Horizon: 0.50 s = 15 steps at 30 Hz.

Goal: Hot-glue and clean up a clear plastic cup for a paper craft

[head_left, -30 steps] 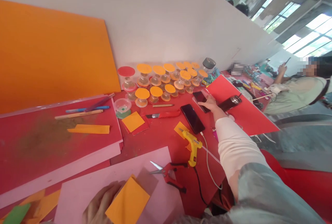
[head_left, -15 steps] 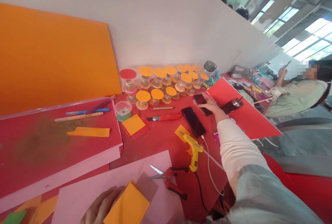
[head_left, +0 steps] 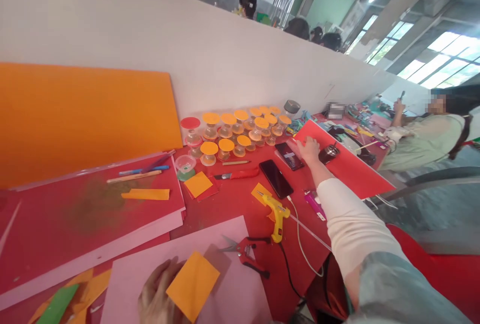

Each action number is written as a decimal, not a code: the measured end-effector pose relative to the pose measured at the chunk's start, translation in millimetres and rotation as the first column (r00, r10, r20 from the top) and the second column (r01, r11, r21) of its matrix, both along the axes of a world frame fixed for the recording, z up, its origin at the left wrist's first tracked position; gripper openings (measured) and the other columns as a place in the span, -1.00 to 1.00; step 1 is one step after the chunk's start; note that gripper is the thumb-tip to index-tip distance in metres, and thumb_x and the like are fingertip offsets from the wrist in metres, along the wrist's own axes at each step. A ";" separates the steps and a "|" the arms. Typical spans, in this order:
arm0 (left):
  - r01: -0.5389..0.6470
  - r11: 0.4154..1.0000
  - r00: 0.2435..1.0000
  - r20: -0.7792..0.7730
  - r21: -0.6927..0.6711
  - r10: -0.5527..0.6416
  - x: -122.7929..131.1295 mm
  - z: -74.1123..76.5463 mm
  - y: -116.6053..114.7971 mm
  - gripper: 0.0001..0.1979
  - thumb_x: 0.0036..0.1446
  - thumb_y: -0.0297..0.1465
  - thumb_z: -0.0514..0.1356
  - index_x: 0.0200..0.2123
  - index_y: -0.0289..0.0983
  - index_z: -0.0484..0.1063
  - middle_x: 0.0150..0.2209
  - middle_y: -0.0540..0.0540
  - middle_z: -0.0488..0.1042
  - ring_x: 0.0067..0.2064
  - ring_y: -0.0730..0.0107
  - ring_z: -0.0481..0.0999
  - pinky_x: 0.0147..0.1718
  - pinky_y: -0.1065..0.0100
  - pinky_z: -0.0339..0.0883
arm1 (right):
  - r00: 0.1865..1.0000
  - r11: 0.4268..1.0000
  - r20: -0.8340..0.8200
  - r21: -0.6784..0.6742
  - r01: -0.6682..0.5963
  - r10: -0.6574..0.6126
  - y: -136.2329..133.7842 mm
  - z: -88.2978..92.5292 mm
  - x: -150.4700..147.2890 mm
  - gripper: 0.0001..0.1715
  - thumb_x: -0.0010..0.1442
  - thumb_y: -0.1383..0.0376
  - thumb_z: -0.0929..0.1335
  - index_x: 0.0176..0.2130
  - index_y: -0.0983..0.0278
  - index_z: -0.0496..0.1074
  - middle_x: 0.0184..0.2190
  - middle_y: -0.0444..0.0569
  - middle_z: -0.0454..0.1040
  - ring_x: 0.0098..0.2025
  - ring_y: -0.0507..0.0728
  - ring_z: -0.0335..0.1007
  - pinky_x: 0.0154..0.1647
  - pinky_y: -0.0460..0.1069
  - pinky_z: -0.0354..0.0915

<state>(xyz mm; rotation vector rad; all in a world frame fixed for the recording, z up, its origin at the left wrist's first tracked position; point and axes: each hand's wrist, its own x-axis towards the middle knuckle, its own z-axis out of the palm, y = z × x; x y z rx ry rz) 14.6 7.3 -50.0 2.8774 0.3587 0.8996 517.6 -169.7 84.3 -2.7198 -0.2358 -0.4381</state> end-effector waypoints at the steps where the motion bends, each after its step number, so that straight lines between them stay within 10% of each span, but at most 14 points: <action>1: 0.000 1.000 1.000 0.019 -0.002 0.000 1.3 1.4 -0.1 -0.63 0.00 -0.43 0.22 -0.07 -0.23 0.48 -0.06 -0.28 0.50 0.04 -0.12 0.38 -0.12 0.03 0.31 | 0.999 0.999 0.032 0.043 -0.019 0.018 0.4 6.2 -3.0 -0.59 0.34 0.17 0.38 0.12 0.28 0.38 0.09 0.06 0.43 0.02 0.21 0.46 -0.01 0.20 0.45; 8: -0.035 0.999 0.998 0.047 -0.005 0.035 9.4 9.3 -4.9 -0.80 -0.01 -0.47 0.19 -0.27 -0.23 0.54 -0.17 -0.26 0.53 0.00 -0.09 0.40 -0.07 0.01 0.32 | 0.908 0.881 0.272 0.267 -0.390 0.319 3.4 29.8 -81.9 -0.65 0.40 0.16 0.29 0.08 0.28 0.40 -0.07 0.06 0.53 -0.12 0.16 0.51 -0.09 0.14 0.48; 15: -0.021 1.000 0.998 0.067 -0.002 0.021 13.1 21.6 -5.9 -0.83 0.07 -0.37 0.21 -0.28 -0.21 0.57 -0.18 -0.24 0.56 0.04 -0.08 0.41 -0.08 0.06 0.36 | 0.445 0.459 0.456 0.088 -0.884 0.771 10.3 -0.3 -280.3 -0.51 0.44 0.02 0.14 0.09 0.23 0.39 -0.12 0.03 0.61 -0.05 0.11 0.54 0.00 0.01 0.46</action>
